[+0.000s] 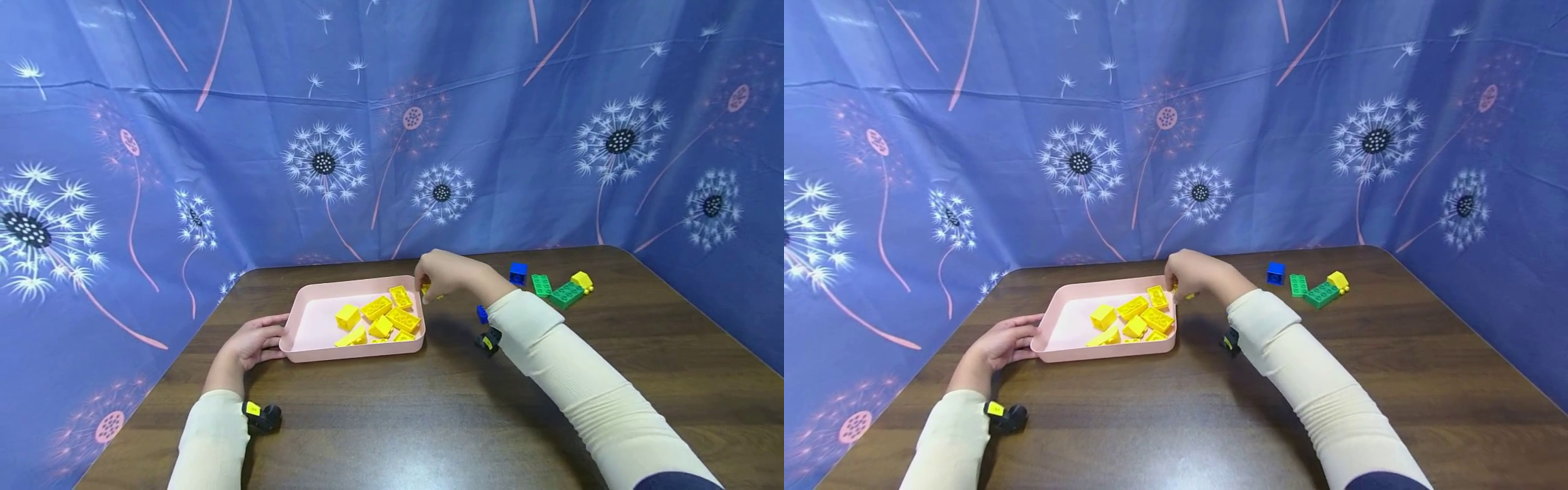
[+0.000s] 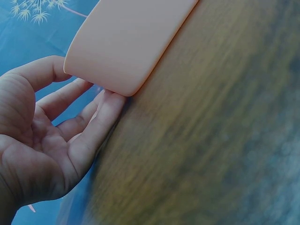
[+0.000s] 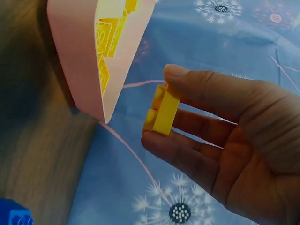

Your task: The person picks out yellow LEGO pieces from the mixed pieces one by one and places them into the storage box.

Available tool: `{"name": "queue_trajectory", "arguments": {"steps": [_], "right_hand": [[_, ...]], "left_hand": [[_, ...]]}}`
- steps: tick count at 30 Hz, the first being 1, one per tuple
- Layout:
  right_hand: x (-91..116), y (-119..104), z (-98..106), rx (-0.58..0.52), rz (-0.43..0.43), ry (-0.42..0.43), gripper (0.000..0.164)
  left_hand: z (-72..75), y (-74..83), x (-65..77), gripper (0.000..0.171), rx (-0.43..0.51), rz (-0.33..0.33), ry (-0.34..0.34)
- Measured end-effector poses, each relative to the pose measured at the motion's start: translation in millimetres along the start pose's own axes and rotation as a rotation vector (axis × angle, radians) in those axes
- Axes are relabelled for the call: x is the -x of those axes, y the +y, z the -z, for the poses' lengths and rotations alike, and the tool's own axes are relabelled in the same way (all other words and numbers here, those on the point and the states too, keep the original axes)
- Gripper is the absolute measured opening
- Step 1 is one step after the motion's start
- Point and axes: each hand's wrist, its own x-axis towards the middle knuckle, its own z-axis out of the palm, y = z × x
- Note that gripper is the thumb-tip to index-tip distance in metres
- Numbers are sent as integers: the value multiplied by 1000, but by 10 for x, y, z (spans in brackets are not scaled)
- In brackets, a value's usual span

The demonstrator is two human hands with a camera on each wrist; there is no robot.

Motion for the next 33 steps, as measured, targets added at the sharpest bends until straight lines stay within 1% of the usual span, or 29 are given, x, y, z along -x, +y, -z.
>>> {"name": "queue_trajectory", "arguments": {"steps": [4,6,12,16,24,29,33], "right_hand": [[-149,-74,7,-3,17,1,12],[-229,-107,-7,-9,12,-2,12],[-450,-142,-127,-15,4,0,14],[-556,-140,-214,-26,-25,-7,18],[-707,-179,-357,-65,-106,-29,17],[-765,-268,-446,-74,-105,-53,17],[-789,-363,-517,-105,-101,-101,16]], "left_hand": [[4,-1,0,60,-2,-5,-4],[3,-3,3,60,-2,-6,-4],[-5,-14,-8,61,-4,-13,-12],[-13,-7,-13,61,-13,-14,-11],[-6,0,-9,61,-16,-11,-4],[-2,0,-6,60,-12,-8,-6],[-4,4,4,60,-12,-5,-7]]}}
